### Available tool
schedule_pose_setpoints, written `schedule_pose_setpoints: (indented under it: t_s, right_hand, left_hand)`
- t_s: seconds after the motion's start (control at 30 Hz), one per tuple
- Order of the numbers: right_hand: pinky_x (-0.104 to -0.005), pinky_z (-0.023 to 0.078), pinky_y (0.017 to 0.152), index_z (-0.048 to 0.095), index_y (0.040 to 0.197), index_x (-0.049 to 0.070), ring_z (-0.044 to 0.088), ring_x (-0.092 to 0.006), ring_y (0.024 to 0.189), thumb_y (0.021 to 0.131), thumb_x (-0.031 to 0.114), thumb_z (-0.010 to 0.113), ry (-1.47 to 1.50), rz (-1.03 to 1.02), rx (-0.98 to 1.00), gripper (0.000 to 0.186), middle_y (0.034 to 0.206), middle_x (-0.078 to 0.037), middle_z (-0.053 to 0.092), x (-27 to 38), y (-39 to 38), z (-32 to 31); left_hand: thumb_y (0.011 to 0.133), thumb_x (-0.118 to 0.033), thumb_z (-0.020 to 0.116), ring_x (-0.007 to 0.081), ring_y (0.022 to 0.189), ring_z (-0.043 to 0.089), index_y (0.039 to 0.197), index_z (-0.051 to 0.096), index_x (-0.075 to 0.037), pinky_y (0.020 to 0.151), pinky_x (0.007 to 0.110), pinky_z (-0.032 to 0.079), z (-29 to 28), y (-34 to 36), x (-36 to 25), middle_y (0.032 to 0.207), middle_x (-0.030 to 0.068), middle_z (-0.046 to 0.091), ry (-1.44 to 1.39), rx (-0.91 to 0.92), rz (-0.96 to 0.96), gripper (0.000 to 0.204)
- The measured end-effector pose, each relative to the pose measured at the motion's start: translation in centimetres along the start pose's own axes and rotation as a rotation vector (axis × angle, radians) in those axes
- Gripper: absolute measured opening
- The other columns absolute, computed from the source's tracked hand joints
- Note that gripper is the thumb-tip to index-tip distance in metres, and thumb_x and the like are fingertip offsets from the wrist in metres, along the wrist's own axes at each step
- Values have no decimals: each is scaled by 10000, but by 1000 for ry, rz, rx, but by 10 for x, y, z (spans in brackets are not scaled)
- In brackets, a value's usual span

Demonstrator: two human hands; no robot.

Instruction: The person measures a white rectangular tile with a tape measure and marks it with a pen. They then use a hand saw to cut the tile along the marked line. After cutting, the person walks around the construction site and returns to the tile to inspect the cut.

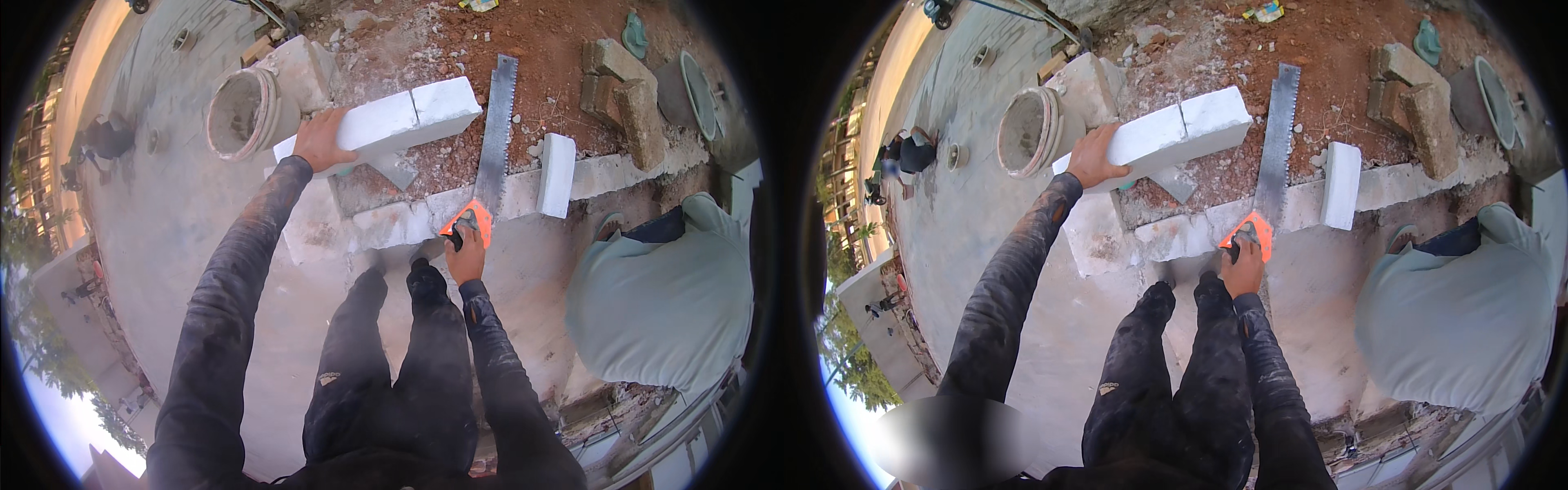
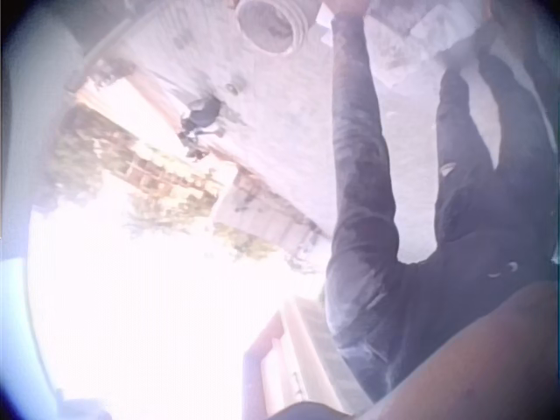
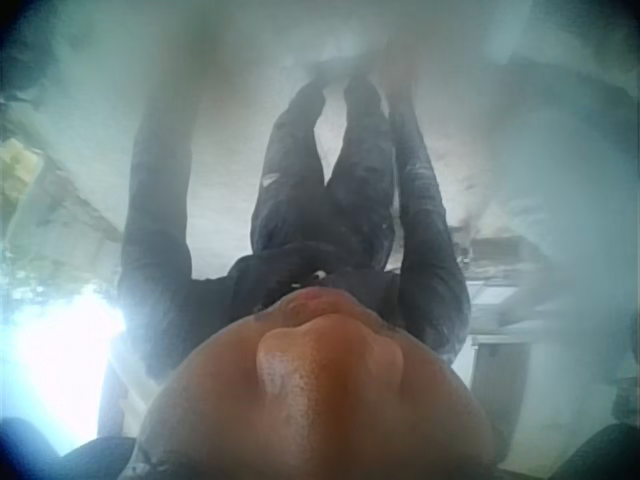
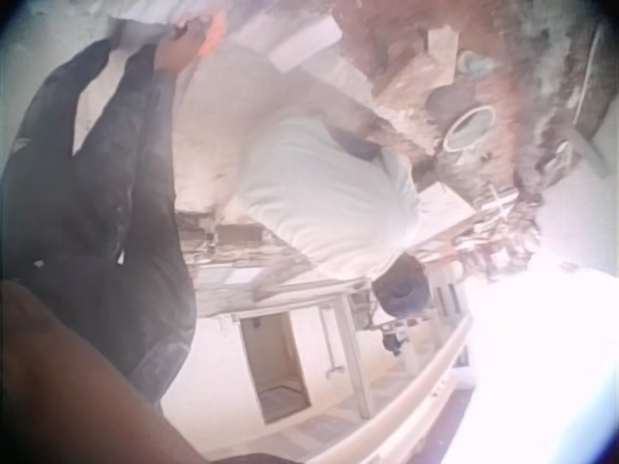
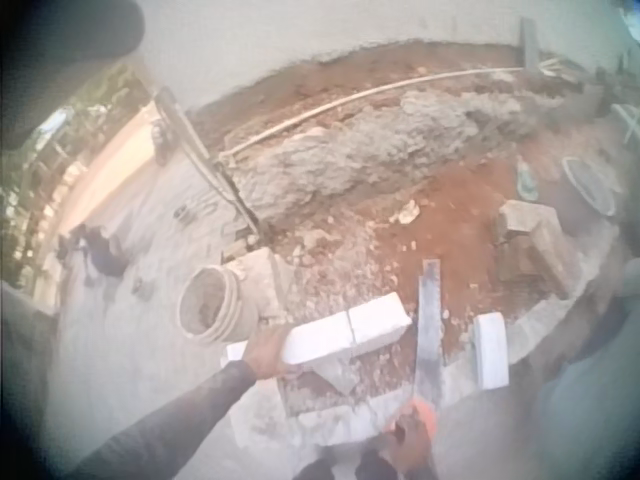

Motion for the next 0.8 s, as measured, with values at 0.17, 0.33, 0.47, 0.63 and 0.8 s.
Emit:
schedule_pose_setpoints:
  t_s: [0.17, 0.33, 0.47, 0.63, 0.8]
  right_hand:
    - [-483, 483, 812, 594, 1105, 33, 591, -388, 958, 744, 164, 722, -19, 25, 68, 405, 1001, -189, 606, 1, -9, -7]
    - [-440, 491, 811, 598, 1084, 4, 607, -357, 925, 739, 120, 728, 31, 64, 116, 387, 971, -188, 623, -7, -21, -12]
    - [-410, 505, 784, 601, 1088, -4, 635, -331, 888, 737, 118, 739, 60, 37, 74, 397, 945, -186, 642, -10, -26, -14]
    - [-360, 506, 762, 600, 1106, -9, 636, -250, 869, 796, 172, 722, 342, 244, 103, 378, 978, -156, 655, -20, -29, -13]
    - [-301, 497, 784, 599, 1166, -1, 621, -170, 933, 879, 261, 693, 732, 436, -46, 399, 1027, -75, 643, -24, 12, -43]
  left_hand:
    - [617, -438, 746, 343, 1187, 507, 1385, 428, -118, 969, 478, 362, 2, 6, 4, 1317, 155, 524, -6, 47, 0, 890]
    - [594, -419, 762, 327, 1167, 510, 1373, 438, -116, 941, 469, 362, -1, -3, -7, 1248, 143, 548, -18, 37, -24, 897]
    - [586, -368, 787, 302, 1155, 506, 1338, 468, -109, 933, 450, 357, -6, -13, -19, 1198, 123, 547, 7, -13, -18, 857]
    - [596, -345, 797, 294, 1133, 493, 1312, 486, -109, 950, 432, 345, -12, -34, -45, 1185, 107, 534, 39, -50, -27, 816]
    - [533, -273, 847, 287, 1137, 490, 1310, 492, -105, 959, 422, 344, 3, -75, -75, 1207, 102, 535, 41, -125, -54, 870]
Point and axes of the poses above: each hand's wrist, its own y-axis towards the middle knuckle, its own z-axis out of the palm, x = y × z, the point moved 8 cm from there along y, towards the middle knuckle
